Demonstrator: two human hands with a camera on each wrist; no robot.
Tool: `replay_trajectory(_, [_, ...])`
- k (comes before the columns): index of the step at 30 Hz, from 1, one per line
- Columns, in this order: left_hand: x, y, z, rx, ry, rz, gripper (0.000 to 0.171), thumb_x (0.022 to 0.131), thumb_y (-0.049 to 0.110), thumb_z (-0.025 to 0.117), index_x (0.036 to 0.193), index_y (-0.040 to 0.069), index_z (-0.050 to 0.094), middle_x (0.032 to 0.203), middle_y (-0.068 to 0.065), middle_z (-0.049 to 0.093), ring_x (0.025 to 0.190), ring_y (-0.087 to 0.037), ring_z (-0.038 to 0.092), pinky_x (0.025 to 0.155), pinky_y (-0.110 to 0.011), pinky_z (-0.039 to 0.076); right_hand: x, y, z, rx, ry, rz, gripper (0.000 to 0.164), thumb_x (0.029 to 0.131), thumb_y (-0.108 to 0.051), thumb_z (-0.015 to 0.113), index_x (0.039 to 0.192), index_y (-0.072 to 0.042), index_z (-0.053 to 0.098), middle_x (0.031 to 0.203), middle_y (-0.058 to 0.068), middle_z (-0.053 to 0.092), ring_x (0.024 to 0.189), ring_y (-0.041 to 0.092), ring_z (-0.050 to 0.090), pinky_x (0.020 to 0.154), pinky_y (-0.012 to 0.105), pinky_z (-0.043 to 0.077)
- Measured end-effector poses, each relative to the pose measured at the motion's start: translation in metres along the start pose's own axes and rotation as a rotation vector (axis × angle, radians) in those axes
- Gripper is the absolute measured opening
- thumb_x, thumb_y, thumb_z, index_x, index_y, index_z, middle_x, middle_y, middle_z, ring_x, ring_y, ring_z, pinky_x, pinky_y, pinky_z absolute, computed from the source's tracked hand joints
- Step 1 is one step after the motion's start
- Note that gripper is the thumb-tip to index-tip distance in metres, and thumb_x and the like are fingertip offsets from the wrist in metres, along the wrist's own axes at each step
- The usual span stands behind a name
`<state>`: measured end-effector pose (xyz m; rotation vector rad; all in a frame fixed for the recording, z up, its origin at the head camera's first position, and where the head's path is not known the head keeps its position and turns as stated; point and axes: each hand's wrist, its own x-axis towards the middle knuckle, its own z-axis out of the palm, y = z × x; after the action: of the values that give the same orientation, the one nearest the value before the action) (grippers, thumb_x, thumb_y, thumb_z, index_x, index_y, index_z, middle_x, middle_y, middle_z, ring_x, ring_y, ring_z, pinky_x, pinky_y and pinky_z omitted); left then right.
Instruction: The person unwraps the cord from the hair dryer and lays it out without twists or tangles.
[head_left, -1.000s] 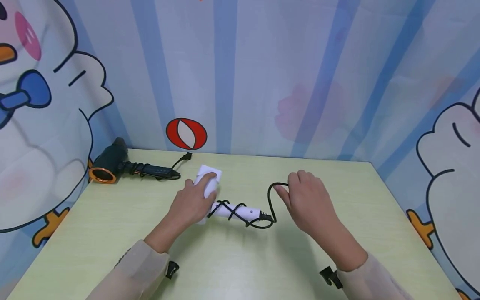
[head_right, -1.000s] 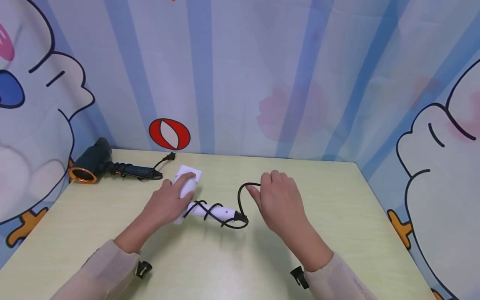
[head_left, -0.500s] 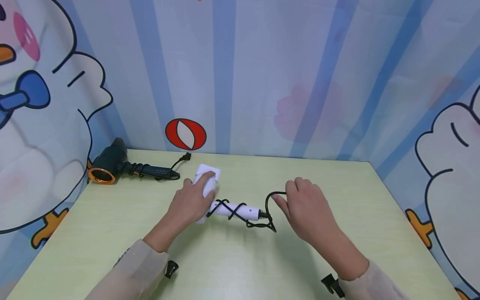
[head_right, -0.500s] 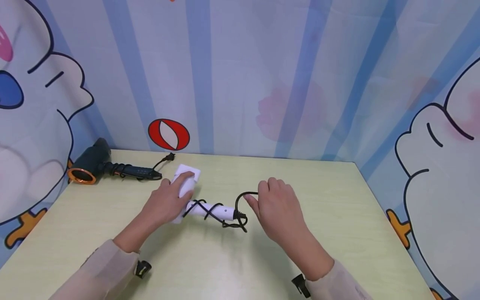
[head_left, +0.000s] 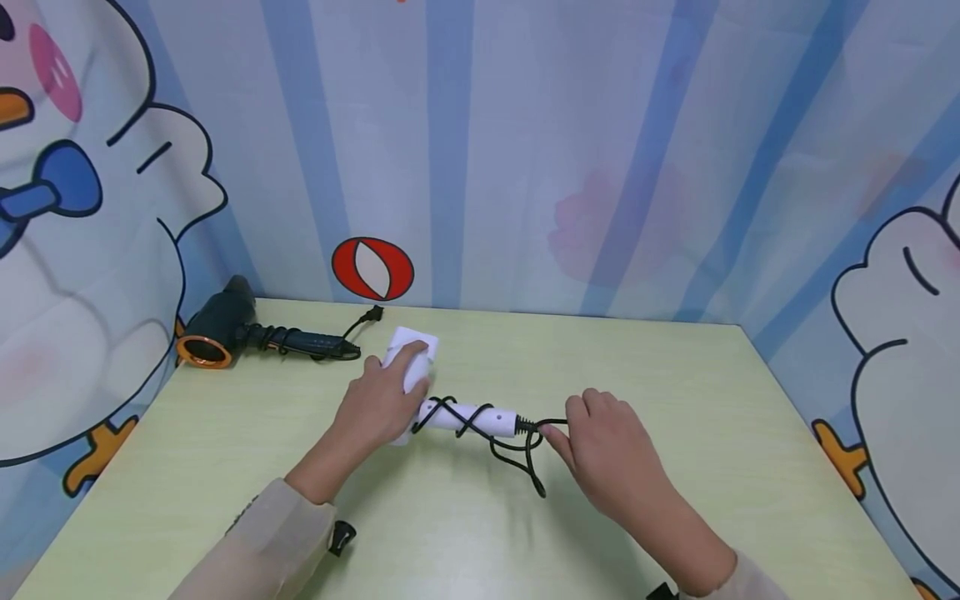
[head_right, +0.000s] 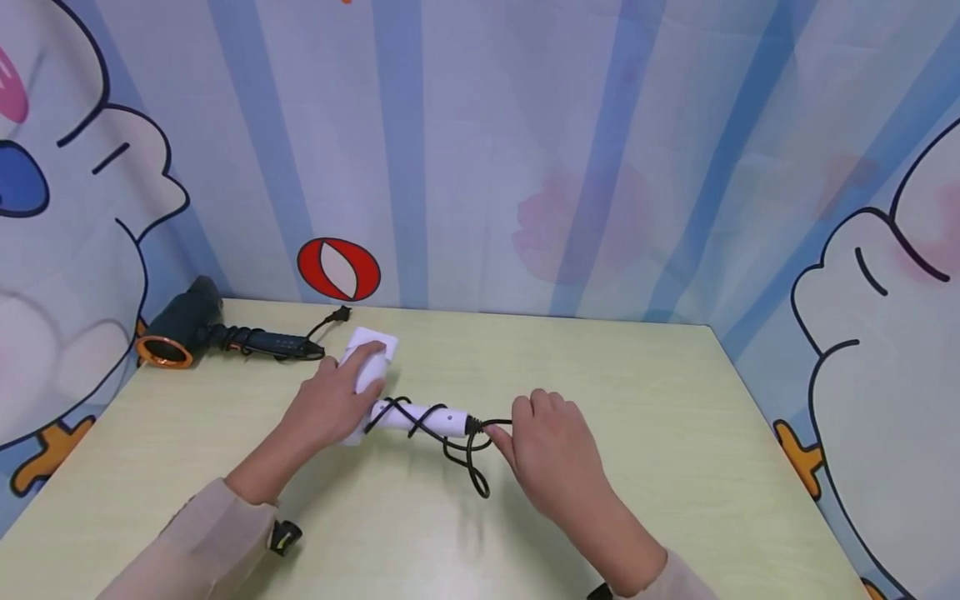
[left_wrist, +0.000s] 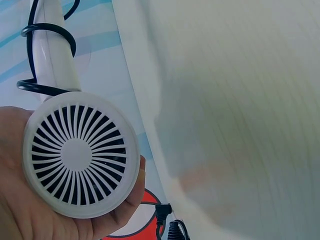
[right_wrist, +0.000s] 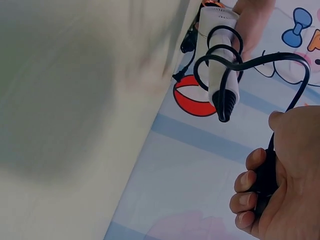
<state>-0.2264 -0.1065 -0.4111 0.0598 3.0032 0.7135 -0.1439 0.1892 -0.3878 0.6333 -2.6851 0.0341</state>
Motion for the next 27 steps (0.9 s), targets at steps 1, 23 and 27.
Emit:
replay_trajectory(1, [0.0, 0.0, 0.0, 0.001, 0.0, -0.002, 0.057, 0.102, 0.045, 0.052, 0.155, 0.035, 0.034, 0.118, -0.023, 0.049, 0.082, -0.032, 0.056, 0.056, -0.035, 0.049, -0.001, 0.0, 0.001, 0.002, 0.001, 0.0, 0.043, 0.099, -0.038, 0.066, 0.077, -0.01, 0.042, 0.07, 0.0, 0.03, 0.061, 0.017, 0.027, 0.06, 0.029, 0.027])
replay_trajectory(23, [0.002, -0.002, -0.01, -0.03, 0.022, 0.003, 0.057, 0.102, 0.045, 0.052, 0.155, 0.034, 0.034, 0.115, -0.024, 0.048, 0.081, -0.034, 0.056, 0.055, -0.036, 0.048, -0.026, 0.0, 0.025, 0.003, -0.016, -0.011, 0.042, 0.098, -0.038, 0.065, 0.076, -0.009, 0.045, 0.069, -0.001, 0.03, 0.061, 0.016, 0.028, 0.06, 0.029, 0.03])
replay_trajectory(27, [0.001, -0.003, -0.013, -0.043, 0.021, -0.001, 0.057, 0.102, 0.045, 0.05, 0.155, 0.034, 0.033, 0.115, -0.023, 0.048, 0.082, -0.035, 0.056, 0.055, -0.036, 0.048, -0.027, 0.002, 0.029, -0.003, -0.012, -0.012, 0.042, 0.098, -0.038, 0.066, 0.075, -0.009, 0.045, 0.069, 0.0, 0.031, 0.061, 0.017, 0.029, 0.06, 0.029, 0.03])
